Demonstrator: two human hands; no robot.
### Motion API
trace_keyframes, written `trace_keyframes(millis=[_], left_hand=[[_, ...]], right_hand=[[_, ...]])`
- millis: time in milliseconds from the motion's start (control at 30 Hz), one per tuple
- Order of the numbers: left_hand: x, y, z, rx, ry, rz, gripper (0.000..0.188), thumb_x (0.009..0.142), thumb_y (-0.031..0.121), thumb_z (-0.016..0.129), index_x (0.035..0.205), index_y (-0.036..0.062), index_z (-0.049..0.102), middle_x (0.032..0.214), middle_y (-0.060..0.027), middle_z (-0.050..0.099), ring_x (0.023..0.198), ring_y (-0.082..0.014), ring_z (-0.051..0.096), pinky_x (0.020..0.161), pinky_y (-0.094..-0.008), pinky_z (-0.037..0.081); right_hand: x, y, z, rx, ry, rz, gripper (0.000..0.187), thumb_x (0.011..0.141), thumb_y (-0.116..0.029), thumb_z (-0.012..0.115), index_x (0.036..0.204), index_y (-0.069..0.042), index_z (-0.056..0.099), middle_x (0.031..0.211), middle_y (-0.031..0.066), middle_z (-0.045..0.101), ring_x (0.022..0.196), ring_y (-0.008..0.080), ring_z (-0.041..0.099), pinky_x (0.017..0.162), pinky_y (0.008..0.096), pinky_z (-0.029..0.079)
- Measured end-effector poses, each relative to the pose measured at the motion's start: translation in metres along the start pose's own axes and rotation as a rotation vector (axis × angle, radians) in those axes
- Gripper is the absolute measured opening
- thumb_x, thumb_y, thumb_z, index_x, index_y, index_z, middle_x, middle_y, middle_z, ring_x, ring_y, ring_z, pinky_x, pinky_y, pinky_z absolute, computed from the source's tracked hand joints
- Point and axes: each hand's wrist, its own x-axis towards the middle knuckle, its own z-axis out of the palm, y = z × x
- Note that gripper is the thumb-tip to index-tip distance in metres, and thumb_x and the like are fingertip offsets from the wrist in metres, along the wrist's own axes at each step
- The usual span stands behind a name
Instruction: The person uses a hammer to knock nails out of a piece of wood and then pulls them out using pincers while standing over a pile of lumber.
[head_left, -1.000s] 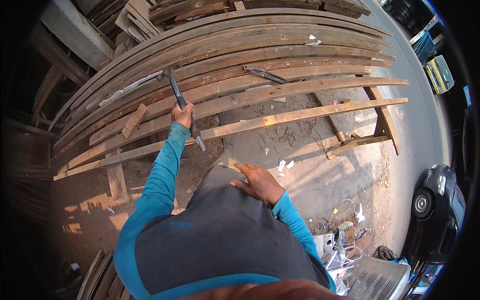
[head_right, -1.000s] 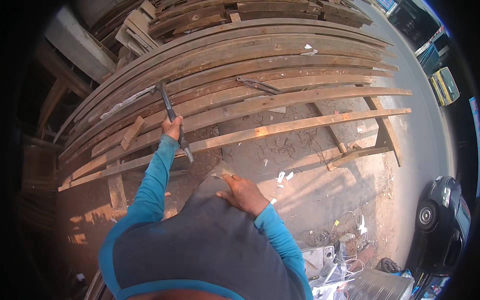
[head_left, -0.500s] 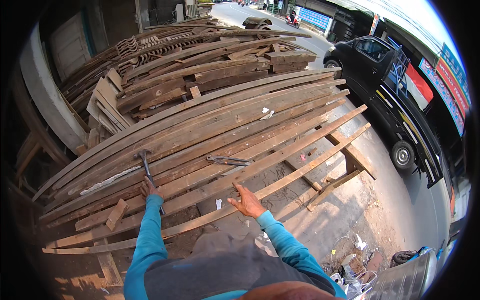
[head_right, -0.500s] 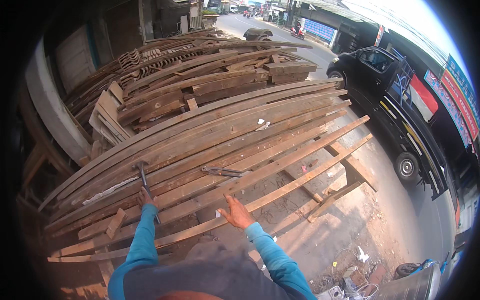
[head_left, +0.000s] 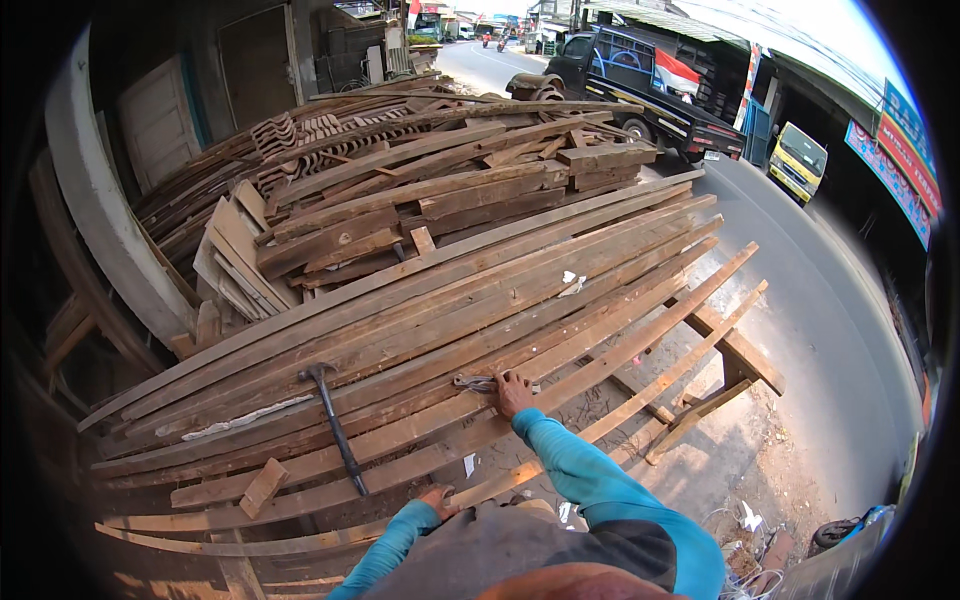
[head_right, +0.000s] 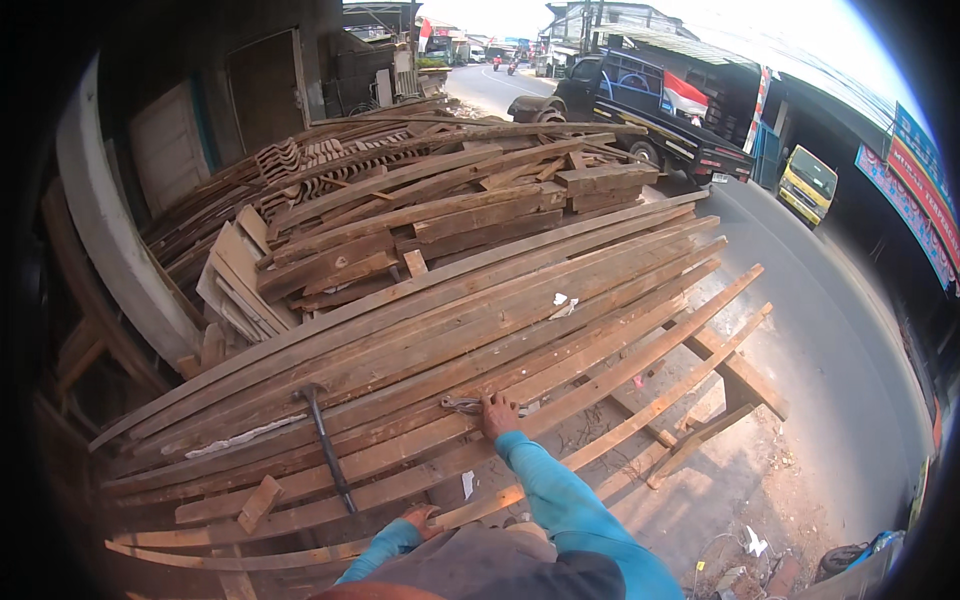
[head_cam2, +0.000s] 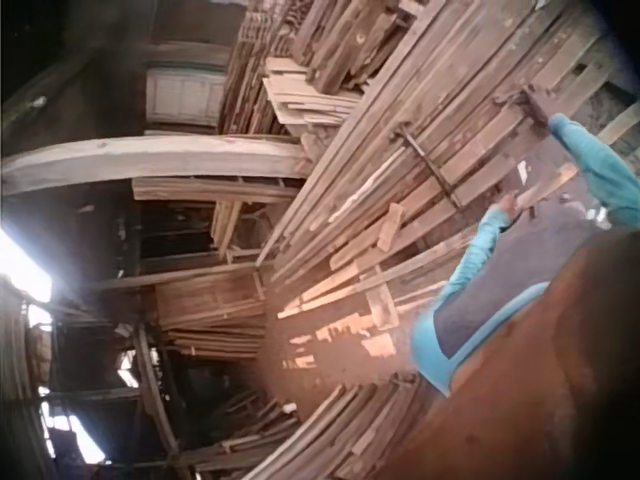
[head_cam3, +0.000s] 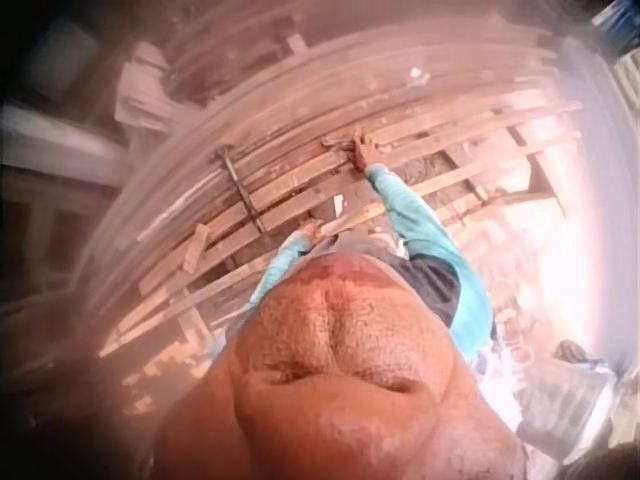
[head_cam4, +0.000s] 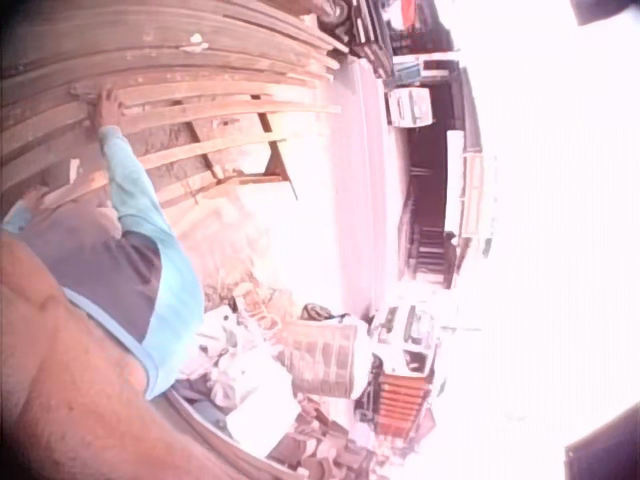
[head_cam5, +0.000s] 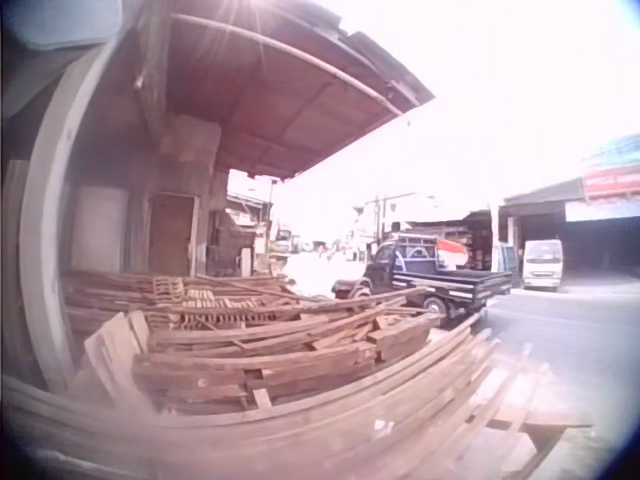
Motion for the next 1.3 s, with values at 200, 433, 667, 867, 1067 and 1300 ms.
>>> trace_keyframes(millis=[200, 433, 667, 867, 1067, 1300], left_hand=[[0.008, 0.032, -0.029, -0.032, -0.093, -0.038, 0.09, 0.08, 0.072, 0.066, 0.143, 0.0095, 0.054, 0.145, -0.0243, 0.052, 0.134, -0.04, 0.051, 0.113, -0.0435, 0.04], [0.018, -0.007, 0.028, -0.128, -0.333, -0.224, 0.109, 0.071, 0.089, 0.059, 0.14, 0.005, 0.057, 0.145, -0.0266, 0.052, 0.133, -0.0419, 0.051, 0.111, -0.0477, 0.04], [-0.019, 0.044, 0.024, -0.001, -0.064, -0.286, 0.104, 0.066, 0.073, 0.079, 0.14, 0.0059, 0.051, 0.138, -0.0225, 0.057, 0.132, -0.0397, 0.052, 0.109, -0.0498, 0.041], [-0.026, 0.054, 0.064, 0.252, 0.39, -0.228, 0.074, 0.069, 0.041, 0.086, 0.131, 0.0108, 0.058, 0.122, -0.0136, 0.055, 0.118, -0.0354, 0.051, 0.106, -0.0475, 0.033], [-0.038, 0.017, 0.058, -0.034, 0.14, -0.185, 0.093, 0.067, 0.05, 0.088, 0.144, 0.0146, 0.051, 0.143, -0.0165, 0.052, 0.137, -0.0378, 0.044, 0.117, -0.0487, 0.035], [-0.059, -0.022, 0.009, 0.155, -0.107, -0.41, 0.116, 0.058, 0.071, 0.084, 0.15, 0.0114, 0.045, 0.149, -0.0232, 0.049, 0.139, -0.0399, 0.046, 0.117, -0.0473, 0.037]], right_hand=[[0.026, 0.021, -0.01, -0.006, 0.057, -0.123, 0.032, 0.093, -0.021, 0.058, 0.123, -0.012, 0.059, 0.12, 0.0196, 0.062, 0.114, 0.0343, 0.062, 0.095, 0.0528, 0.047], [-0.016, 0.01, -0.034, 0.311, 0.128, -0.198, 0.019, 0.093, -0.02, 0.058, 0.1, -0.004, 0.051, 0.092, 0.0265, 0.065, 0.088, 0.0456, 0.066, 0.074, 0.0536, 0.051], [-0.119, 0.028, -0.11, 1.275, 0.184, 0.214, 0.024, 0.1, -0.022, 0.059, 0.099, 0.0, 0.05, 0.08, 0.0096, 0.062, 0.064, 0.015, 0.063, 0.054, 0.0309, 0.054], [-0.237, 0.072, -0.114, 1.366, 0.191, 0.503, 0.022, 0.102, -0.022, 0.057, 0.099, -0.001, 0.052, 0.08, 0.0087, 0.063, 0.063, 0.0141, 0.061, 0.057, 0.0294, 0.053], [-0.334, 0.092, -0.034, 1.413, -0.144, 0.728, 0.018, 0.097, -0.017, 0.059, 0.101, -0.001, 0.052, 0.083, 0.0102, 0.066, 0.066, 0.0171, 0.064, 0.06, 0.0322, 0.055], [-0.382, 0.074, -0.05, 1.534, -0.218, 0.722, 0.016, 0.097, -0.011, 0.054, 0.108, 0.0, 0.05, 0.093, 0.0164, 0.068, 0.074, 0.022, 0.069, 0.065, 0.0332, 0.057]])
